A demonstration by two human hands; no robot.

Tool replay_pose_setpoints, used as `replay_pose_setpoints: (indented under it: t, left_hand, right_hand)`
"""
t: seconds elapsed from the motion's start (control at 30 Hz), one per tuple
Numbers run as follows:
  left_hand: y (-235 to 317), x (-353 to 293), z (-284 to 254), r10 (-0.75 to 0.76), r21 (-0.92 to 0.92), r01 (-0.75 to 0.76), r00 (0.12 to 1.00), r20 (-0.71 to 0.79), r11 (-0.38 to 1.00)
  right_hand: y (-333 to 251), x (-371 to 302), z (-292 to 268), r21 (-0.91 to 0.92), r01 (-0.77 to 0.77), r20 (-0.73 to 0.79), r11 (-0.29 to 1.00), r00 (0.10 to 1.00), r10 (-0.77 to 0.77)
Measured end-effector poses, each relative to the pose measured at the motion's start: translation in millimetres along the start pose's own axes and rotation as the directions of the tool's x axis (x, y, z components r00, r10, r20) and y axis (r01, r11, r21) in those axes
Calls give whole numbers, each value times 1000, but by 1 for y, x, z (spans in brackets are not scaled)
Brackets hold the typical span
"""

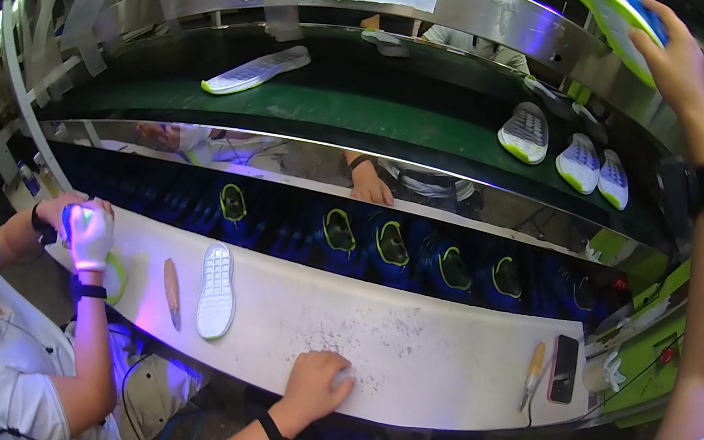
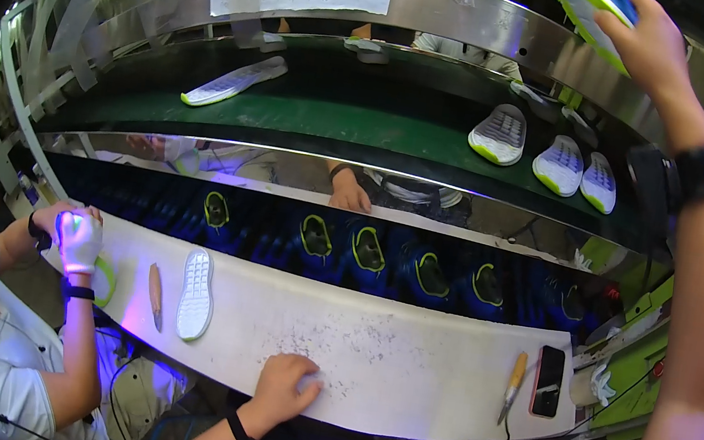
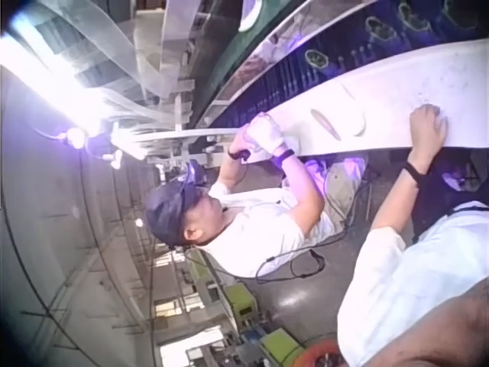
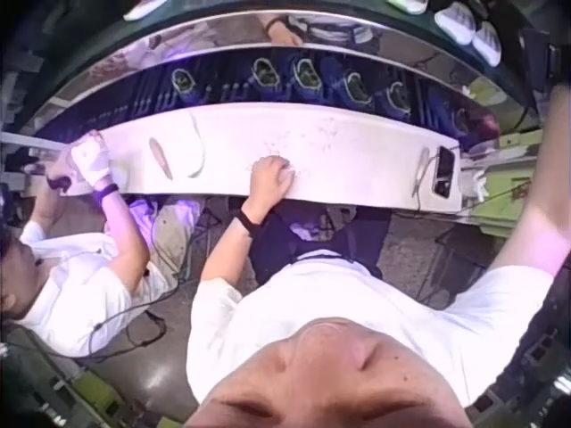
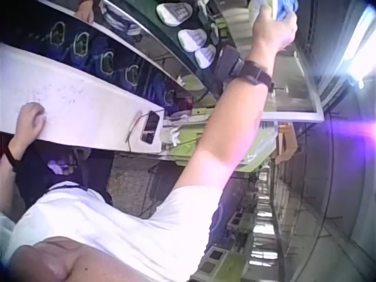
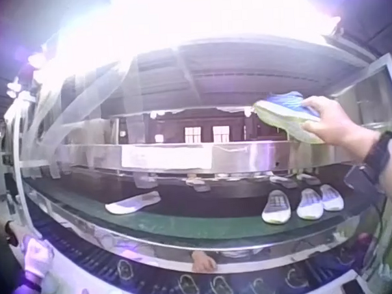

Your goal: The worker attaches insoles and checks the alignment of sneaker uppers on an assembly line conveyor belt setup.

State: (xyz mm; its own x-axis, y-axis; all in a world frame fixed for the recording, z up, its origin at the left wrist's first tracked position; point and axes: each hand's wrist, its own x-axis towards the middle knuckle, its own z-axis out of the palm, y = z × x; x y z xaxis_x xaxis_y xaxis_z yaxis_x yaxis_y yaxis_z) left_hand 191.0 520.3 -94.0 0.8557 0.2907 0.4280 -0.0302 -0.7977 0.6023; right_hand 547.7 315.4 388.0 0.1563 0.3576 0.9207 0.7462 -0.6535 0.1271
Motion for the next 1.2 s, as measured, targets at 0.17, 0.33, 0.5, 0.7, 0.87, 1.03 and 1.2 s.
replay_pose_setpoints:
  t: [0.17, 0.33, 0.5, 0.7, 0.87, 1.03, 1.2]
  left_hand:
    - [0, 2, 1, 35, 25, -36, 999, 28, 999]
    - [8, 7, 0, 52, 60, -54, 998, 37, 997]
    - [-1, -8, -1, -1, 90, -1, 1000, 17, 996]
    - [2, 2, 6, 29, 73, -30, 1000, 10, 997]
    - [-4, 0, 5, 5, 66, -5, 1000, -6, 998]
    - [-1, 1, 12, -5, 67, 6, 1000, -23, 998]
    - [11, -2, -1, -5, 100, 14, 996, -90, 995]
  right_hand:
    - [-11, 6, 51, 226, -86, 208, 970, 977, 38]
    - [-39, 0, 94, 220, -74, 140, 973, 989, 44]
    - [-171, -185, 102, 745, 268, -40, 611, 932, -360]
    - [-182, -401, 234, 256, -637, 801, 727, 560, 209]
    - [-184, -391, 307, 253, -715, 967, 652, 213, -142]
    - [-174, -383, 287, 192, -867, 967, 460, 247, 63]
    - [-166, -357, 174, -9, -998, 999, -64, -6, -54]
